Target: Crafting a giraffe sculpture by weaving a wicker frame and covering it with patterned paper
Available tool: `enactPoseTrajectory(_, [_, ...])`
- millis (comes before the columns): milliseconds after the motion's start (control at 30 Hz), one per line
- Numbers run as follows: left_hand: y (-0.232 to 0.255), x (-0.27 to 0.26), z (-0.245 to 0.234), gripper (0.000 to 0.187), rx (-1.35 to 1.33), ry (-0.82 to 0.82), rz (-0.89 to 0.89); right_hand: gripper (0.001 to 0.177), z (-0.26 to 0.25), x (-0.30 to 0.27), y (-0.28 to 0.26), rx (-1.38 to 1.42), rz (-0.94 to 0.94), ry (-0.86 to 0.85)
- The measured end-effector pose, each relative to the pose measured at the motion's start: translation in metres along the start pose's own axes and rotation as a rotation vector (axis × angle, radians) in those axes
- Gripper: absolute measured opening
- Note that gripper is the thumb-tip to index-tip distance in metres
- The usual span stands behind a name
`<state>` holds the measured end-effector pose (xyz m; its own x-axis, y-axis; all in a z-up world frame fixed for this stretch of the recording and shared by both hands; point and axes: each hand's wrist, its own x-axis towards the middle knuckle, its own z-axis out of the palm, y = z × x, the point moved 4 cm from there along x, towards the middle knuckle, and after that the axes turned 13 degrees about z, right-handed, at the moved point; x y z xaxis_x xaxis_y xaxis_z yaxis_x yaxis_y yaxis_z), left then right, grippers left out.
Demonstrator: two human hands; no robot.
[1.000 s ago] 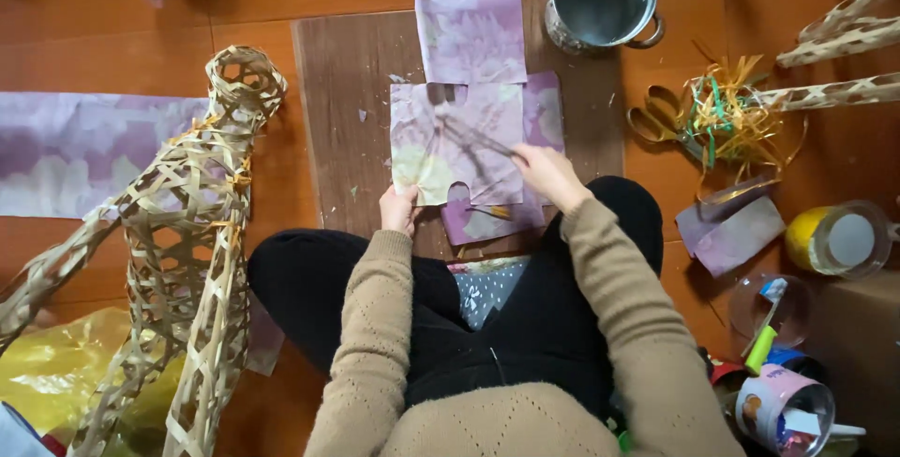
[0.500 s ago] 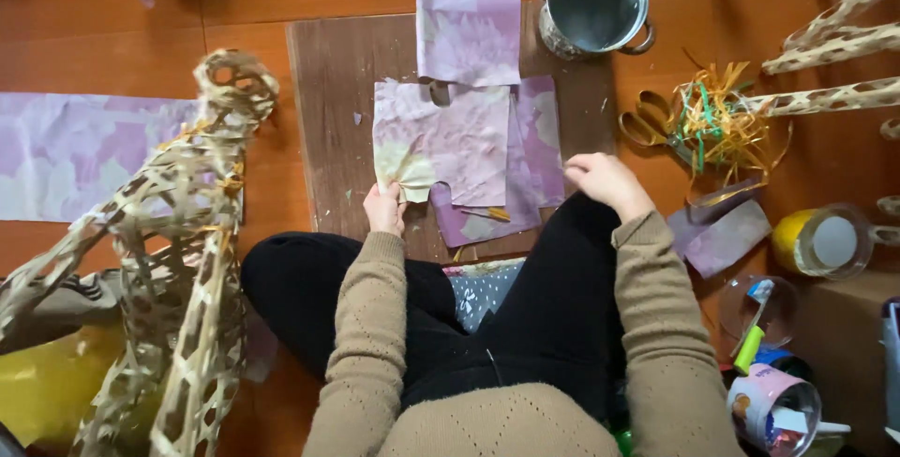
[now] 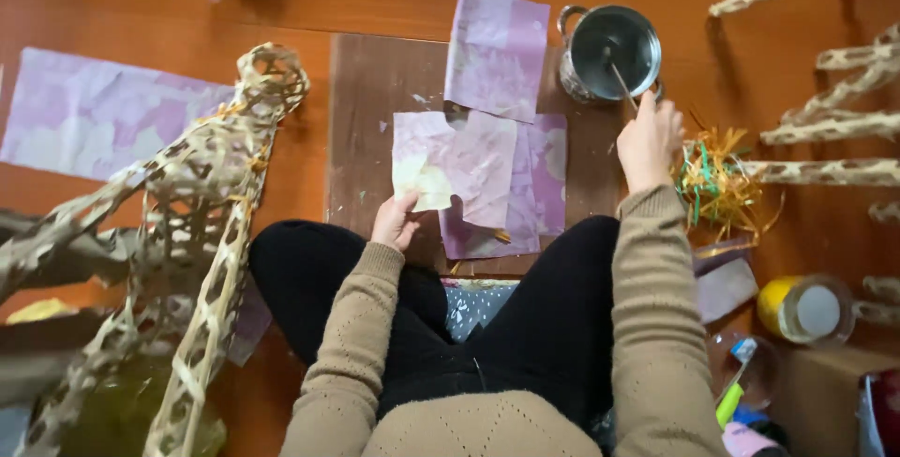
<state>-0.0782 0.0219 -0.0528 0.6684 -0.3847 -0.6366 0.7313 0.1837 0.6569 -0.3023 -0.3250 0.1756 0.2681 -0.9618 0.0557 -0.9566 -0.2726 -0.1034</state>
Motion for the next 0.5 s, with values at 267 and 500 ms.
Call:
enactPoseTrajectory(267, [0.09, -0.141, 0.088, 0.031, -0.318, -0.192, -0.098, 0.034, 0.068, -0.245, -0.106, 1.186, -0.555, -1.316])
enactPoseTrajectory(500, [0.08, -0.14, 0.051, 0.029, -0.368, -0.314, 0.113, 0.045, 0.01, -0.342, -0.159, -0.348, -1.387, 0.869])
